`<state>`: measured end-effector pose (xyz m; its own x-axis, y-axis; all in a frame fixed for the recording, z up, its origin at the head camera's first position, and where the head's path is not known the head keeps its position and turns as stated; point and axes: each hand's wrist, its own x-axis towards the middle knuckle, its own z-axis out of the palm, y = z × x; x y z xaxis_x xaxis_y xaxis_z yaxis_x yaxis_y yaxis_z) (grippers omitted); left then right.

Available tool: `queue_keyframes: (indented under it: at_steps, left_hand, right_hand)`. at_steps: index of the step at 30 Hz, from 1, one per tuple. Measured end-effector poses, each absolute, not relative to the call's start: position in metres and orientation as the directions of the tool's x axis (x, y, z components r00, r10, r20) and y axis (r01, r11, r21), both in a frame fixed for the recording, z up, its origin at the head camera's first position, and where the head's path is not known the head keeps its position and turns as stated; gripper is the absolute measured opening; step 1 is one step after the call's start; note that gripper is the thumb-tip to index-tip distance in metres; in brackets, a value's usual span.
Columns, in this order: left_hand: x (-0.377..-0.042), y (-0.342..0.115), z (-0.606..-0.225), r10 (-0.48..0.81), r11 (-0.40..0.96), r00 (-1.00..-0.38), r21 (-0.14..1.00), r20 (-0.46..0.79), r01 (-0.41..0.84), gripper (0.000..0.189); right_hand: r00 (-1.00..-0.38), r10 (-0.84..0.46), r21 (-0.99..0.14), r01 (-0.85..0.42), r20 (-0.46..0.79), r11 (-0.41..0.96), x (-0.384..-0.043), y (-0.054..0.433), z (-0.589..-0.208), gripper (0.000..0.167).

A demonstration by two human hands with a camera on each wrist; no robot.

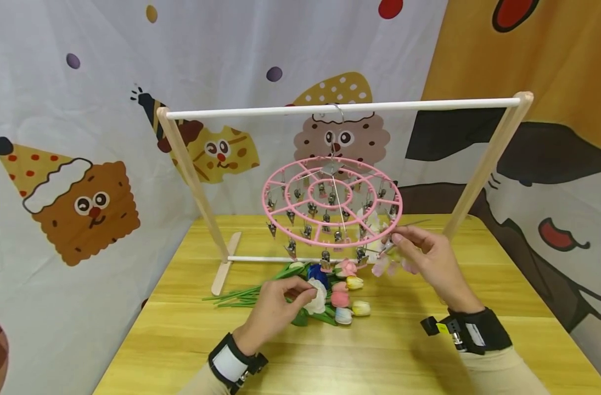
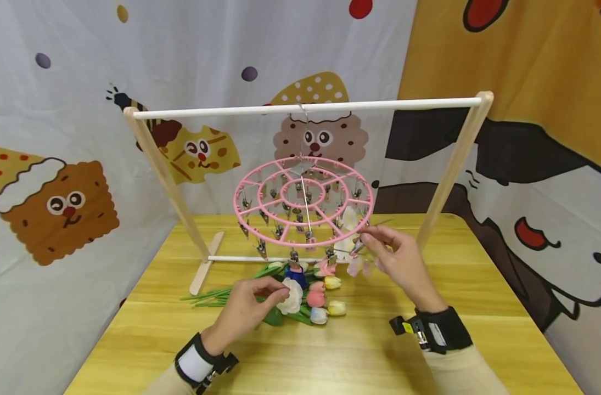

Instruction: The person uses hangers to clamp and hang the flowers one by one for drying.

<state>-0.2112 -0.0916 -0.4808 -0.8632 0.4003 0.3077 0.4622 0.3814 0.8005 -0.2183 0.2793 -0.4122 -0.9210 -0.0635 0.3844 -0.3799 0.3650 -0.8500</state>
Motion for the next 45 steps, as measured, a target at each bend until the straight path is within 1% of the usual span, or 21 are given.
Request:
queue_keyframes:
  at_steps: [4, 10, 18, 20, 24, 30, 33, 35, 39, 45]
  left_hand:
    - [-0.213, -0.102, -0.486, 0.37, 0.397, -0.878, 0.802, 0.305, 0.446, 0.011]
    - [-0.217, -0.115, -0.488, 0.326, 0.411, -0.896, 0.808, 0.302, 0.422, 0.012]
    - [-0.226, -0.137, -0.494, 0.257, 0.522, -0.927, 0.769, 0.272, 0.371, 0.01]
    - [-0.229, -0.143, -0.497, 0.256, 0.55, -0.927, 0.748, 0.273, 0.372, 0.009]
    - [-0.233, -0.153, -0.502, 0.264, 0.619, -0.925, 0.687, 0.275, 0.381, 0.005]
    - [-0.237, -0.166, -0.511, 0.33, 0.711, -0.903, 0.557, 0.276, 0.43, 0.011]
    - [-0.238, -0.172, -0.513, 0.371, 0.731, -0.886, 0.502, 0.276, 0.463, 0.015]
    - [-0.238, -0.174, -0.514, 0.395, 0.733, -0.876, 0.48, 0.278, 0.483, 0.017]
    - [-0.239, -0.176, -0.515, 0.419, 0.741, -0.86, 0.438, 0.292, 0.51, 0.018]
    - [-0.241, -0.177, -0.518, 0.438, 0.755, -0.838, 0.373, 0.325, 0.539, 0.017]
  right_hand:
    - [-0.936, -0.048, -0.863, -0.34, 0.348, 0.373, -0.22, 0.284, -0.413, 0.031]
    - [-0.947, -0.031, -0.876, -0.308, 0.32, 0.37, -0.224, 0.291, -0.415, 0.039]
    - [-0.924, -0.01, -0.831, -0.348, 0.382, 0.434, -0.226, 0.298, -0.423, 0.041]
    - [-0.916, 0.004, -0.823, -0.358, 0.401, 0.44, -0.225, 0.3, -0.425, 0.04]
    - [-0.892, 0.074, -0.805, -0.365, 0.447, 0.467, -0.219, 0.3, -0.428, 0.037]
    - [-0.825, 0.203, -0.776, -0.369, 0.527, 0.511, -0.207, 0.298, -0.44, 0.03]
    - [-0.817, 0.232, -0.761, -0.335, 0.529, 0.555, -0.2, 0.296, -0.449, 0.024]
    - [-0.821, 0.229, -0.745, -0.312, 0.524, 0.589, -0.196, 0.294, -0.456, 0.02]
    - [-0.836, 0.177, -0.72, -0.316, 0.519, 0.618, -0.189, 0.288, -0.47, 0.014]
    - [-0.862, 0.061, -0.679, -0.351, 0.503, 0.645, -0.181, 0.275, -0.483, 0.015]
